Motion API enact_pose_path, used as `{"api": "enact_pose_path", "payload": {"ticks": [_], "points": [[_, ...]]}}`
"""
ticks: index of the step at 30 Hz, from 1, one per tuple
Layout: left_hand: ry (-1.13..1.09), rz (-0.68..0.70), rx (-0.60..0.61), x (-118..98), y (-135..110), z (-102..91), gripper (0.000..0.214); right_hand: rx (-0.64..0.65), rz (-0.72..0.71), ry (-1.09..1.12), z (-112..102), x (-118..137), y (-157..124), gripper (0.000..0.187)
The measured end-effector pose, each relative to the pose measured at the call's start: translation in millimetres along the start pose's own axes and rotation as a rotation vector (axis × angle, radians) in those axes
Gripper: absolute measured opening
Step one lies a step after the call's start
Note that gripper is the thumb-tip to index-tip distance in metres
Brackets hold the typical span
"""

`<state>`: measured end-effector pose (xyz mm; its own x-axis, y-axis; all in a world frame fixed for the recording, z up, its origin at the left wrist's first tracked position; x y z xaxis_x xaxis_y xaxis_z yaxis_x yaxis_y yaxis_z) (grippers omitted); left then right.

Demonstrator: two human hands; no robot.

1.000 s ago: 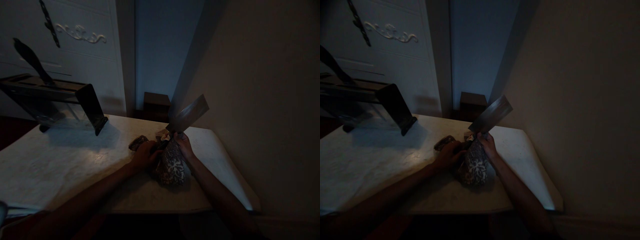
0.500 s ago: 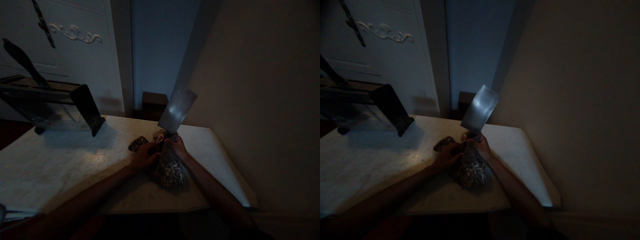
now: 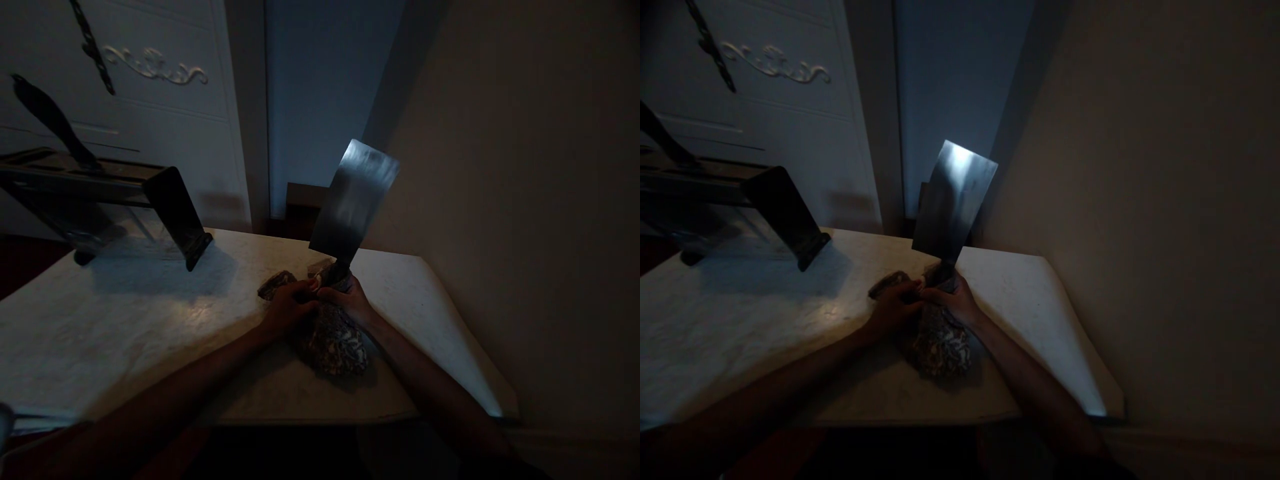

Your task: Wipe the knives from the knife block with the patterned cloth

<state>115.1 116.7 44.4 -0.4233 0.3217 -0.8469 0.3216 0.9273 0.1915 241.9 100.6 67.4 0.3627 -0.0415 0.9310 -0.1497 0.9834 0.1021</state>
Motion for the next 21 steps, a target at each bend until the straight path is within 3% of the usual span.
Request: {"api": "enact_pose_path", "payload": {"ticks": [3, 8, 13, 21], "points": [[-0.001, -0.034, -0.018, 3, 2, -1.7, 0.011, -0.012, -0.043, 0.016, 2, 2, 0, 0.036], [-0.012, -0.081, -0.042, 5, 5, -4.9, 0.022, -0.054, -0.129, 0.049, -5, 5, 1, 0.045], [-0.058, -0.055, -0.036, 2, 9, -6.9, 0.032, -0.059, -0.108, 0.085, -16, 1, 4, 0.045], [-0.012, -0.011, -0.026, 0, 11, -12.0, 0.031, -0.061, -0.056, 0.213, -23, -2, 7, 0.042]]}}
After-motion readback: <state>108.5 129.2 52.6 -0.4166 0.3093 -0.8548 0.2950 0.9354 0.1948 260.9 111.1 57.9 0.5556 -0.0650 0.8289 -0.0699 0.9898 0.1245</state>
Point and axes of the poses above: each hand's wrist, its own y-axis towards the middle knuckle, its own z-axis out of the palm, x = y × z, the point moved 7 cm from there along y, towards the middle knuckle, and after that the axes turned 9 degrees about y, right-handed, at the moved point
